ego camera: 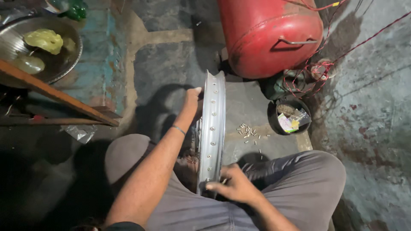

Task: The person sits on the floor and inserts small metal fasteners into holes along the edge of a silver wheel rim. They repeatedly pick up fasteners from the floor and press them into place by hand, rotating the rim as needed to reach different sections.

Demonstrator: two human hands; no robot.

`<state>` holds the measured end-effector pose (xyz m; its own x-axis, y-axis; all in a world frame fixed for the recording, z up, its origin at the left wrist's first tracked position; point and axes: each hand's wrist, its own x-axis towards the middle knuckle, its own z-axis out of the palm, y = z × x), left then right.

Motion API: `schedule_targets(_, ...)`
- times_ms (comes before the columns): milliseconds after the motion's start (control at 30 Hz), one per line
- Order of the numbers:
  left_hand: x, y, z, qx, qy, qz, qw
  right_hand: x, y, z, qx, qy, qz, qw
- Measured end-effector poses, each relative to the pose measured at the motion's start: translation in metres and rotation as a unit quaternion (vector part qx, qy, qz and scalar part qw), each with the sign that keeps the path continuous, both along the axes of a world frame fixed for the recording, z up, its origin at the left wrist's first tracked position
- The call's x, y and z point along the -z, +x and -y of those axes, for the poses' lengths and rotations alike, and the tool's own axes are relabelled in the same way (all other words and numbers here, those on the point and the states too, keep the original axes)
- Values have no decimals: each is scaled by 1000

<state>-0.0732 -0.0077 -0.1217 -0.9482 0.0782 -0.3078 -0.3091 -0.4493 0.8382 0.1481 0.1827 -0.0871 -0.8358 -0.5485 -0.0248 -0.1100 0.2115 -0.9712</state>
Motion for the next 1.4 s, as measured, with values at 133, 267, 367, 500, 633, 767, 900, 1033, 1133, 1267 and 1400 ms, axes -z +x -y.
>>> schedule_targets(133,0,8,-6,-64,-333,-245,908,33,-16,-18,203,-167,211,942)
schedule_targets(267,-2,8,0,-28,-329,-268,905,38,-32,-39,340,-276,254,862)
schedule_targets(367,1,4,9,7,-348,-363,864,30,-38,-50,360,-381,274,806)
schedule_targets(500,4,-5,5,36,-465,-219,857,24,-39,-46,369,-352,283,812)
schedule_targets(633,3,-8,3,61,-70,-49,994,25,-38,-37,362,-307,281,834)
schedule_targets(767,1,-5,11,56,-410,-271,869,24,-39,-38,384,-295,295,824)
schedule_targets(900,-2,-3,12,21,-450,-375,810,24,-38,-38,386,-265,277,839)
schedule_targets(1033,-9,-3,5,48,-438,-214,872,26,-38,-36,379,-270,283,839)
schedule_targets(1133,-10,-1,6,57,-445,-189,873,26,-38,-35,393,-243,278,842)
schedule_targets(1267,-4,-1,8,59,-363,-289,884,28,-39,-34,382,-254,285,842)
schedule_targets(1400,-1,-3,6,26,-459,-247,853,30,-40,-32,386,-239,295,841)
